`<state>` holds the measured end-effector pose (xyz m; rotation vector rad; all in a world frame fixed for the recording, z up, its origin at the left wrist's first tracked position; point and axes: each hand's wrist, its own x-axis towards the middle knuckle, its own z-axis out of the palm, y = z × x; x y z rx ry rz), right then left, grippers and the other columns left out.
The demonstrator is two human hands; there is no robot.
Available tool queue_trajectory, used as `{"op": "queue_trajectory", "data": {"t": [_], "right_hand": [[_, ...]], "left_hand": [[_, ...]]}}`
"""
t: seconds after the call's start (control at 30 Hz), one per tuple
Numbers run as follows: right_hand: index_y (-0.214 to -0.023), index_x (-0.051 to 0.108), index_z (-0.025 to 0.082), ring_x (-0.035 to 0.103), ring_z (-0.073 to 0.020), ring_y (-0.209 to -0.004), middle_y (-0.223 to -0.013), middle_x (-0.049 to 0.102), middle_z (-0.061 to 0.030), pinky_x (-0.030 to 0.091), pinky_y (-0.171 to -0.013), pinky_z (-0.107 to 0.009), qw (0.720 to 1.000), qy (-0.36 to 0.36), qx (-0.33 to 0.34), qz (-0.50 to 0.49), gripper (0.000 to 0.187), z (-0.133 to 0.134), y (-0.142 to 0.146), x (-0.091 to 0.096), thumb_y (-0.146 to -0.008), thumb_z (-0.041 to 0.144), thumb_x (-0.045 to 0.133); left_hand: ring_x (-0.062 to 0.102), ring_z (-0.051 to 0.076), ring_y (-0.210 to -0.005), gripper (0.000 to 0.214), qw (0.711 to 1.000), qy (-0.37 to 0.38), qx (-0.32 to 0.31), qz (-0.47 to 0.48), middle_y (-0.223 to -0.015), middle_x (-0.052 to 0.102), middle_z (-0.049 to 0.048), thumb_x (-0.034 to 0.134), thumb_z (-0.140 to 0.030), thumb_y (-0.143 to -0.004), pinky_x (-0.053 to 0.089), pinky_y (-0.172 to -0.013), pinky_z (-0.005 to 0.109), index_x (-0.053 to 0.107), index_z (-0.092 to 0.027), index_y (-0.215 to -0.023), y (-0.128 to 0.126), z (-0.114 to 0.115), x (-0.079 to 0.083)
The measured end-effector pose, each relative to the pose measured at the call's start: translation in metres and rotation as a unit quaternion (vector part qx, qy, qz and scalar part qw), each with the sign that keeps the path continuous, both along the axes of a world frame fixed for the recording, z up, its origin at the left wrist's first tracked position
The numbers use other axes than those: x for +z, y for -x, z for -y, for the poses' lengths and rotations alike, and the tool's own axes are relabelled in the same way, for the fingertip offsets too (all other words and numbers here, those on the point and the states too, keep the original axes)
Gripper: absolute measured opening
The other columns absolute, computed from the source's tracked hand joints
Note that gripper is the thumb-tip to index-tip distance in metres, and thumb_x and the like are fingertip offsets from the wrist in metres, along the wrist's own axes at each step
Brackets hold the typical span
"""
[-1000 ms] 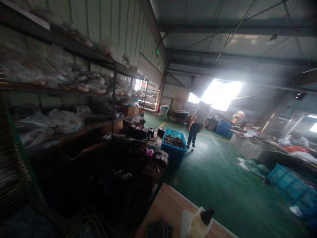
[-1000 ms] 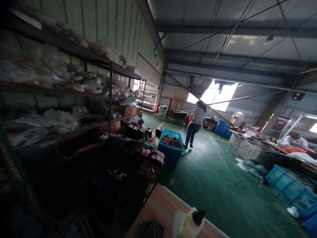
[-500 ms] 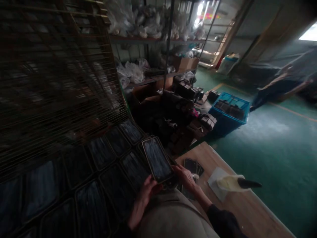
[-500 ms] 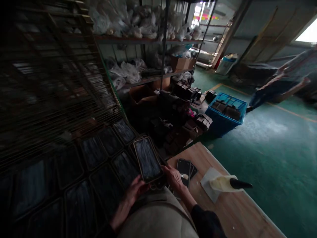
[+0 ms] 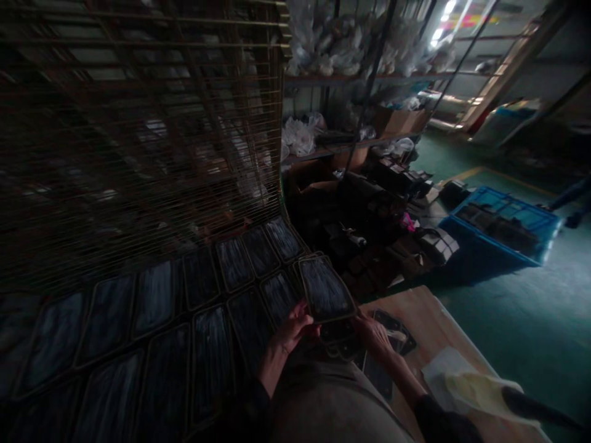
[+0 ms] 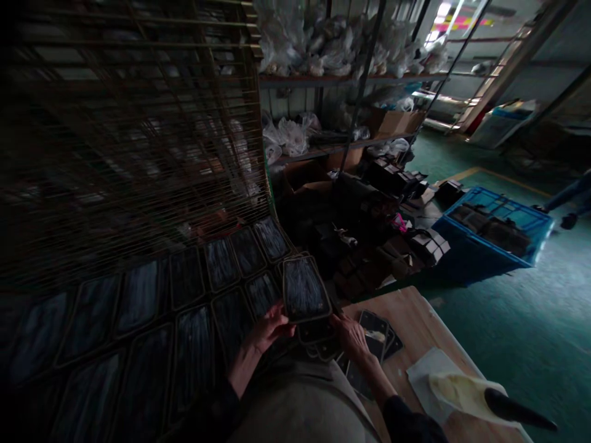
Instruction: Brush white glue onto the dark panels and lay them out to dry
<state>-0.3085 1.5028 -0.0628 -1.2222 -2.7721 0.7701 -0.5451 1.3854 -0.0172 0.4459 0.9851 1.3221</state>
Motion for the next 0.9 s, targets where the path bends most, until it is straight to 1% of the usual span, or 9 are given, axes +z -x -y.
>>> {"op": "queue_trajectory", "data": {"t": [0.1,0.2,0.3,0.4,0.5,0.6,0.7,0.77,0.9], "right_hand": [[-0.124,0.062,0.031,0.065,-0.0247,-0.088,-0.097,0.069,-0.0083,0.047,-0.069,-0.033,1.0,-0.012,0.011,0.014,0.045,-0.001,0.0,-0.014,-0.089,0.025,0.034],[-0.127,0.06,0.037,0.067,-0.0259,-0.095,-0.108,0.069,-0.0082,0.052,-0.07,-0.035,1.0,-0.014,0.014,-0.008,0.05,-0.007,-0.001,-0.034,-0.087,0.024,0.033],[-0.127,0.061,0.037,0.068,-0.0258,-0.097,-0.114,0.069,-0.0057,0.056,-0.071,-0.035,0.998,-0.05,0.038,-0.004,0.052,-0.015,0.0,-0.047,-0.083,0.022,0.037],[-0.128,0.061,0.034,0.07,-0.0224,-0.094,-0.114,0.07,-0.0028,0.057,-0.07,-0.029,0.993,-0.1,0.054,0.023,0.057,-0.014,0.003,-0.046,-0.08,0.015,0.037],[-0.129,0.06,0.032,0.071,-0.02,-0.086,-0.113,0.07,-0.0015,0.056,-0.06,-0.023,0.989,-0.129,0.041,0.056,0.057,-0.007,0.007,-0.04,-0.081,0.012,0.038],[-0.13,0.06,0.032,0.071,-0.0202,-0.082,-0.116,0.069,-0.0027,0.054,-0.053,-0.023,0.987,-0.142,0.016,0.072,0.055,0.001,0.011,-0.038,-0.084,0.012,0.036],[-0.131,0.059,0.032,0.071,-0.0219,-0.082,-0.119,0.068,-0.0043,0.053,-0.05,-0.024,0.987,-0.139,-0.012,0.084,0.053,0.005,0.011,-0.042,-0.087,0.016,0.034],[-0.133,0.058,0.032,0.071,-0.0233,-0.081,-0.119,0.068,-0.0053,0.052,-0.048,-0.026,0.987,-0.129,-0.026,0.09,0.052,0.006,0.01,-0.044,-0.088,0.021,0.034],[-0.134,0.056,0.033,0.071,-0.0247,-0.088,-0.12,0.067,-0.005,0.055,-0.054,-0.028,0.99,-0.112,-0.03,0.085,0.052,0.009,0.011,-0.044,-0.087,0.025,0.034]], "left_hand": [[0.059,0.014,-0.057,0.049,0.998,-0.053,0.014,-0.009,-0.07,0.063,0.0008,0.065,-0.027,-0.071,0.047,-0.057,0.026,0.054,-0.018,-0.118,0.027,0.005,0.011],[0.058,0.014,-0.056,0.047,0.996,-0.077,0.03,-0.03,-0.068,0.062,0.0007,0.065,-0.025,-0.07,0.047,-0.057,0.026,0.056,-0.018,-0.115,0.063,0.014,0.019],[0.058,0.013,-0.054,0.043,0.994,-0.087,0.05,-0.054,-0.067,0.061,0.0006,0.065,-0.025,-0.069,0.046,-0.056,0.025,0.057,-0.016,-0.111,0.098,0.024,0.023],[0.058,0.013,-0.052,0.05,0.989,-0.126,0.058,-0.06,-0.065,0.062,-0.0005,0.063,-0.023,-0.07,0.045,-0.053,0.025,0.054,-0.016,-0.119,0.126,0.031,0.028],[0.057,0.012,-0.051,0.053,0.979,-0.165,0.097,-0.069,-0.063,0.061,-0.0022,0.06,-0.019,-0.072,0.044,-0.052,0.024,0.05,-0.017,-0.124,0.153,0.038,0.036],[0.058,0.012,-0.053,0.051,0.973,-0.143,0.137,-0.12,-0.065,0.062,-0.0018,0.059,-0.019,-0.073,0.043,-0.053,0.023,0.048,-0.016,-0.123,0.186,0.053,0.039],[0.058,0.012,-0.054,0.052,0.968,-0.086,0.158,-0.173,-0.068,0.063,-0.0007,0.059,-0.022,-0.074,0.043,-0.053,0.023,0.048,-0.015,-0.124,0.223,0.074,0.027],[0.057,0.011,-0.053,0.055,0.962,-0.046,0.184,-0.194,-0.068,0.063,-0.0012,0.059,-0.023,-0.074,0.043,-0.053,0.022,0.046,-0.014,-0.127,0.248,0.088,0.012],[0.057,0.011,-0.054,0.064,0.948,0.019,0.234,-0.218,-0.065,0.061,-0.0026,0.058,-0.026,-0.073,0.045,-0.056,0.022,0.042,-0.014,-0.134,0.294,0.111,-0.019]]}}
